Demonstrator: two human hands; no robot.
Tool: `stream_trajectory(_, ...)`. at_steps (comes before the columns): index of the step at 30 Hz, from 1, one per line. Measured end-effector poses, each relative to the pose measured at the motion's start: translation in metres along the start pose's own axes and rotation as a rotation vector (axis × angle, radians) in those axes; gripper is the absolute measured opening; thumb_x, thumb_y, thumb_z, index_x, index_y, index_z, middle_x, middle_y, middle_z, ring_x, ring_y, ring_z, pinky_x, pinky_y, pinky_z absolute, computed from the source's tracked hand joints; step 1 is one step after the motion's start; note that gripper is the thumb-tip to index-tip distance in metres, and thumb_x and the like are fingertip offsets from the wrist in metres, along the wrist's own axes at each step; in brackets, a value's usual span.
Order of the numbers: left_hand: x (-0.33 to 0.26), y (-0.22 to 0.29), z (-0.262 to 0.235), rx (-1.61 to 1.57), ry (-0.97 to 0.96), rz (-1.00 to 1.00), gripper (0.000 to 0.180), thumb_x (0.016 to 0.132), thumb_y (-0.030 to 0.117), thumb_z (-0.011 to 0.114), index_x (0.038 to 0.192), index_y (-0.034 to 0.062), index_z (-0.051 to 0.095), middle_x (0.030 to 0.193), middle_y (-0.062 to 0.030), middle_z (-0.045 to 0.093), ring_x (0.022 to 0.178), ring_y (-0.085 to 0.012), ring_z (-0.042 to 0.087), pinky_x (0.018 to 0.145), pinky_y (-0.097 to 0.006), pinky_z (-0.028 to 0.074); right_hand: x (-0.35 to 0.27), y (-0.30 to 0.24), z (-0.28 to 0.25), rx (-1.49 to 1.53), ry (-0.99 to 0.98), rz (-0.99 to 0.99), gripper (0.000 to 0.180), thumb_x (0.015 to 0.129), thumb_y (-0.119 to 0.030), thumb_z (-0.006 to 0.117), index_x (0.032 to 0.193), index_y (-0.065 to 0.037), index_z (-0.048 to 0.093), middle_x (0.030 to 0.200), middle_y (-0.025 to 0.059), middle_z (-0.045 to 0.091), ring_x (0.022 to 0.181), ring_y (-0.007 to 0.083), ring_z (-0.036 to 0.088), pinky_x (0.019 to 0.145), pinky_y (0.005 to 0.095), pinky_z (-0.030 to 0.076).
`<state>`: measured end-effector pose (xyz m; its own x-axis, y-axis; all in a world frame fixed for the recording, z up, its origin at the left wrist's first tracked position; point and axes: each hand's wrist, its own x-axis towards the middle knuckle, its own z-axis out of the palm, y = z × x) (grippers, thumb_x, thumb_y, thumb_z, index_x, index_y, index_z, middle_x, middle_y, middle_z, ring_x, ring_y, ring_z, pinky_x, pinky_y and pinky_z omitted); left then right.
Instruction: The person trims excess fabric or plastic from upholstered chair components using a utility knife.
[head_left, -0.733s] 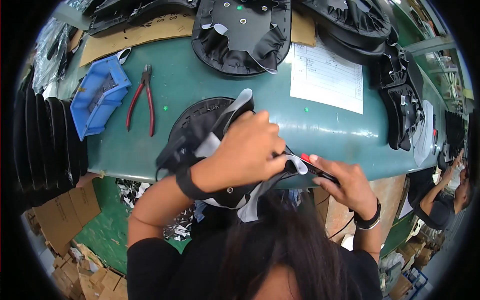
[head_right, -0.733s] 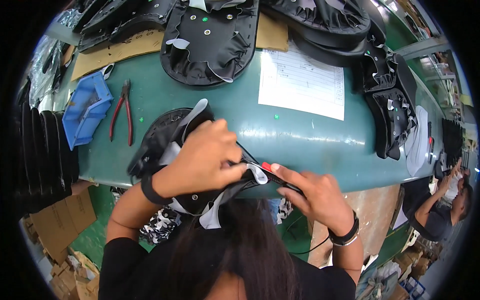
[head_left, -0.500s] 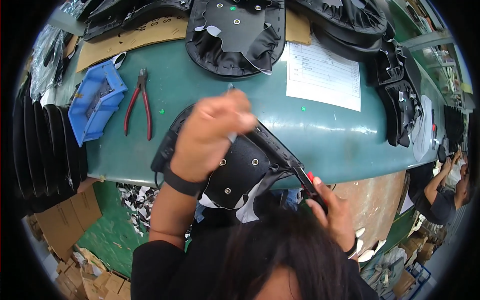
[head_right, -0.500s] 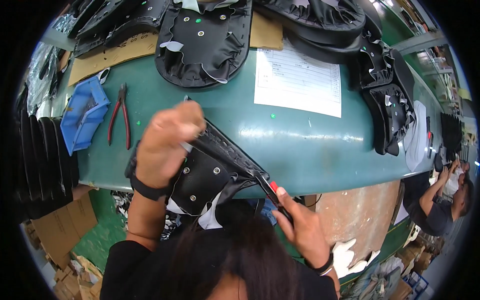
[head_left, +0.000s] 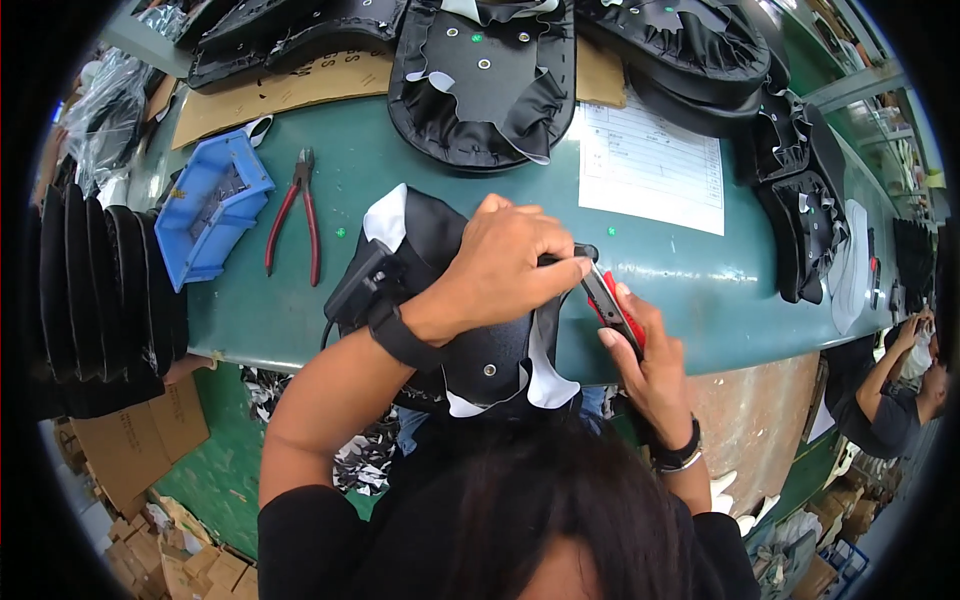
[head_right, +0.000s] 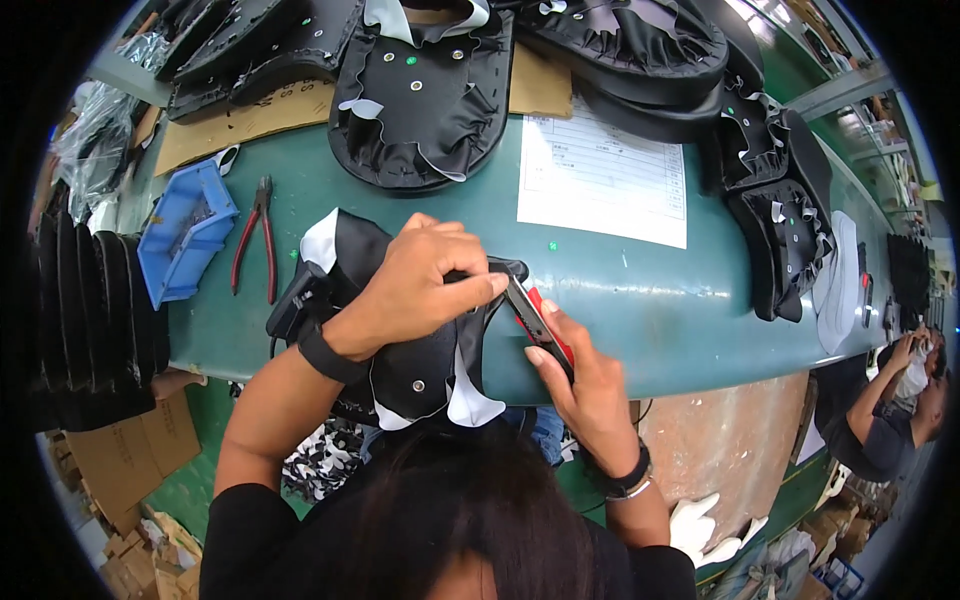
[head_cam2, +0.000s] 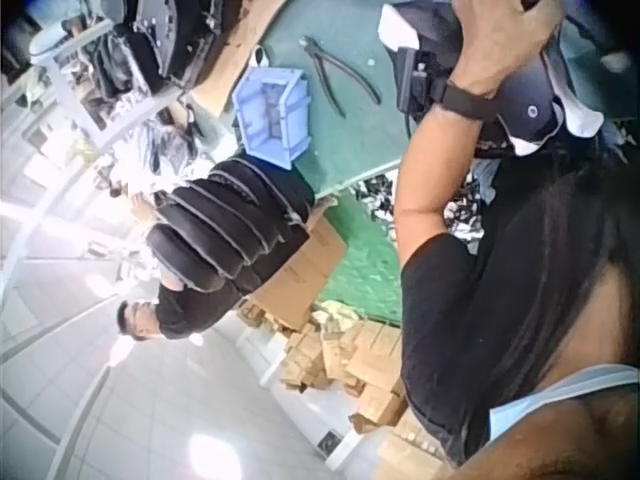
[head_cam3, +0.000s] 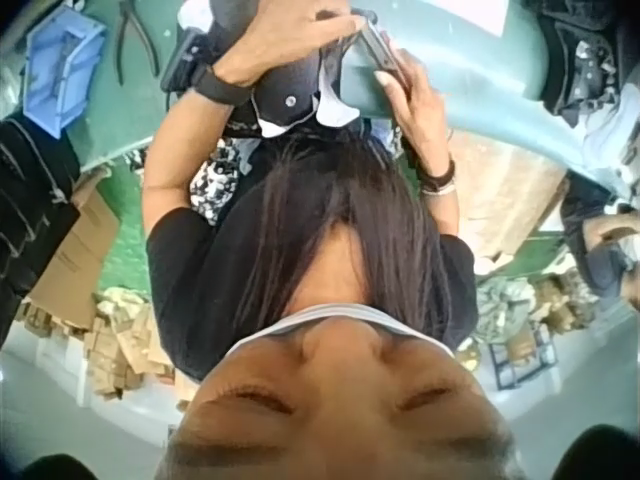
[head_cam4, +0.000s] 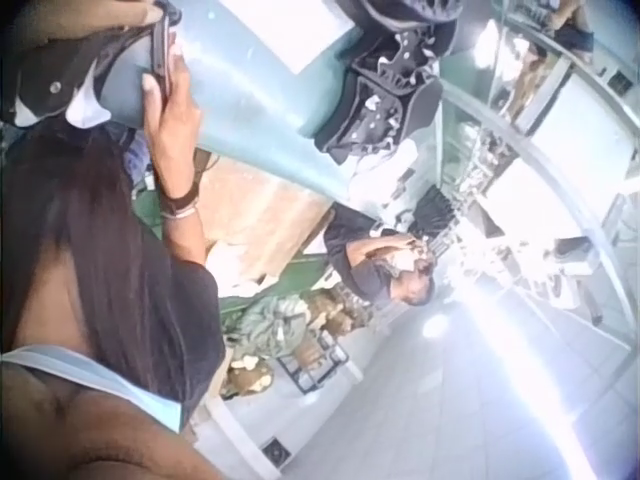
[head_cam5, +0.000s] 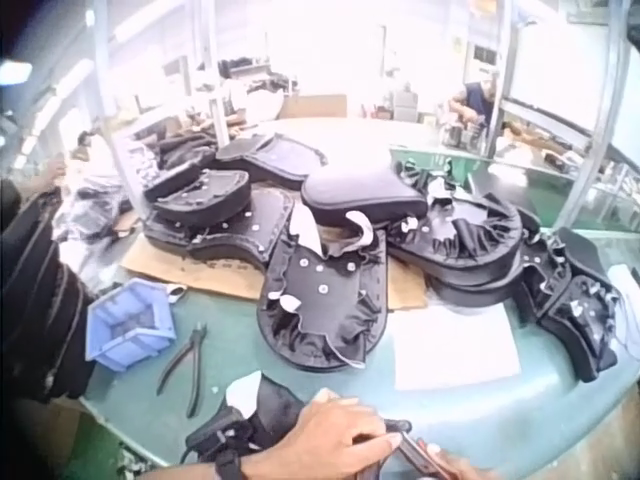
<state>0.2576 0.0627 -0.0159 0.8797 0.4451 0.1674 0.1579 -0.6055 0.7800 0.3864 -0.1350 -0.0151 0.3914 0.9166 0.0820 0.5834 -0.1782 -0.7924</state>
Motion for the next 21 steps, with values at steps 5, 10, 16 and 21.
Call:
stream_trajectory(5, 0.010, 0.001, -0.019, -0.855, -0.029, -0.262, 0.036, 0.091, 0.021, 0.065, 0.063, 0.0041, 0.049, 0.073, 0.0023, 0.045, 0.080, -0.0138, 0.046, 0.075, -0.033, 0.037, -0.019, -0.005, -0.002, 0.230, -0.268, 0.290, 0.049, 0.094, -0.018, 0.065, 0.137, -0.006, 0.048, 0.128, 0.0189, 0.061, 0.096, 0.0329, 0.070, 0.080, 0.0342, 0.053)
stream_trajectory(10, 0.006, 0.006, -0.031, -1.510, 0.187, -0.026, 0.031, 0.095, 0.029, 0.063, 0.075, 0.0067, 0.054, 0.090, -0.0037, 0.050, 0.104, -0.0183, 0.049, 0.083, -0.041, 0.055, -0.006, -0.011, -0.031, 0.423, -0.608, 0.656, 0.047, 0.093, -0.021, 0.066, 0.136, -0.007, 0.051, 0.123, 0.0167, 0.064, 0.096, 0.0307, 0.070, 0.081, 0.0342, 0.053)
stream_trajectory(16, -0.019, 0.027, -0.050, 0.219, -0.101, 0.104, 0.025, 0.084, 0.026, 0.070, 0.078, 0.0055, 0.058, 0.073, -0.0078, 0.053, 0.072, -0.0238, 0.054, 0.060, -0.035, 0.044, 0.024, -0.010, -0.050, 0.048, -0.592, -0.017, 0.041, 0.089, -0.022, 0.070, 0.127, -0.010, 0.060, 0.106, 0.0144, 0.069, 0.080, 0.0380, 0.067, 0.069, 0.0386, 0.054)
stream_trajectory(21, -0.042, 0.013, -0.026, 0.371, -0.191, 0.200, 0.030, 0.075, 0.033, 0.076, 0.071, 0.0085, 0.061, 0.071, -0.0037, 0.050, 0.084, -0.0243, 0.047, 0.068, -0.036, 0.035, 0.024, -0.024, -0.043, -0.084, -0.555, -0.096, 0.042, 0.087, -0.020, 0.071, 0.127, -0.011, 0.061, 0.102, 0.0147, 0.069, 0.078, 0.0378, 0.066, 0.068, 0.0398, 0.053)
